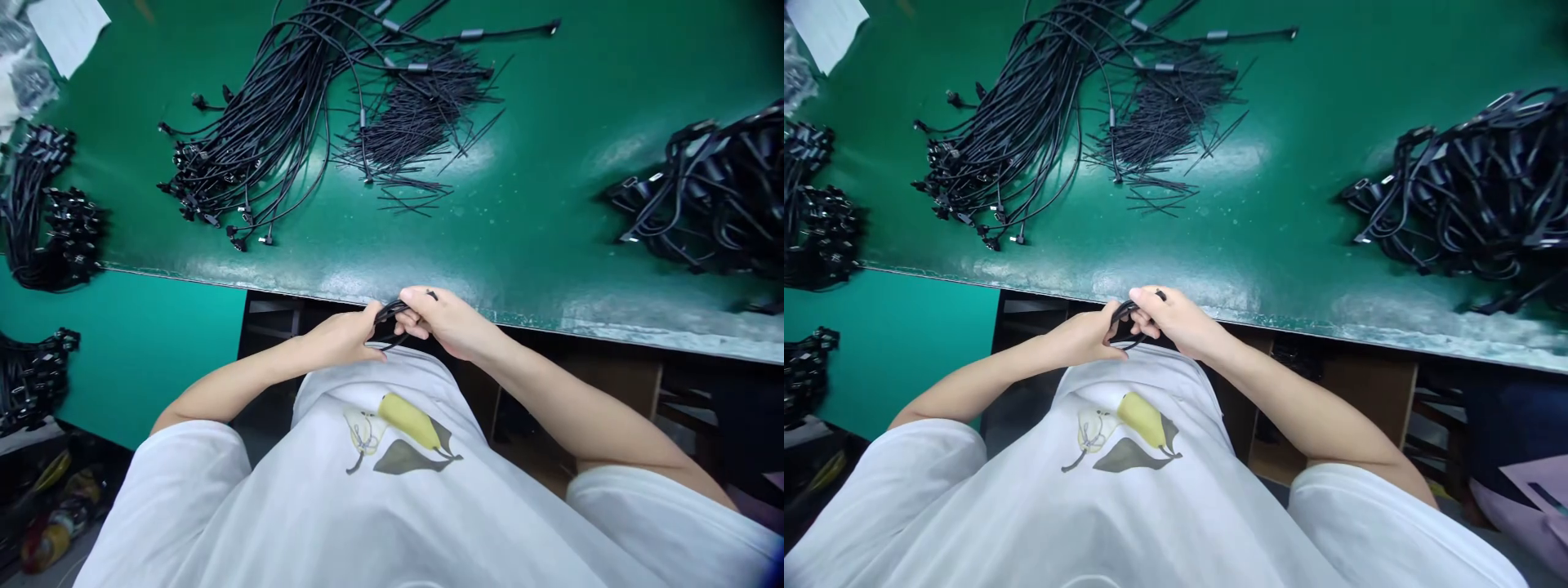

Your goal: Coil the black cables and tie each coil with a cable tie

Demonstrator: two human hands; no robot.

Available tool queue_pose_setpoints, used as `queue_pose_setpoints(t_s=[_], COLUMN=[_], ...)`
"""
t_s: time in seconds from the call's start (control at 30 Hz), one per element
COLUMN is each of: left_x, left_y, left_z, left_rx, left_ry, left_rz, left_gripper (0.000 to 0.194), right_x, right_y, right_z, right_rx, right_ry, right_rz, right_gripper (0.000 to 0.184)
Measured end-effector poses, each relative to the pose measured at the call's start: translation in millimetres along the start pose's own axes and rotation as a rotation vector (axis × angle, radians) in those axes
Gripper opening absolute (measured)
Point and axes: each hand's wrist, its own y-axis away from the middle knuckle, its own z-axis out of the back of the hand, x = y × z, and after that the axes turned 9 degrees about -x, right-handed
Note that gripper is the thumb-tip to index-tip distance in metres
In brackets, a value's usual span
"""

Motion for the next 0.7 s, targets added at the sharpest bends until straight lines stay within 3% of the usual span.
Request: queue_pose_setpoints(t_s=[0.13,0.3,0.47,0.6,0.7], left_x=[3,-4,-15,-13,-7], left_y=[-8,-18,-17,-6,0], left_z=[-0.1,9.9,11.5,7.0,2.8], left_rx=[-0.126,0.109,0.112,0.264,0.163], left_ry=[0.14,0.667,1.247,1.322,1.211], left_rz=[-0.007,-0.075,-0.012,0.002,-0.041], left_gripper=[0.038,0.046,0.052,0.049,0.043], right_x=[6,19,35,39,36], right_y=[-6,-9,-9,-5,-5], right_z=[1,6,19,27,24], right_rx=[-0.079,-0.12,-0.042,-0.017,-0.063], right_ry=[-0.054,-0.126,-0.322,-0.385,-0.381], right_rz=[0.0,-0.015,-0.082,-0.082,-0.061], right_gripper=[0.039,0.024,0.026,0.026,0.022])
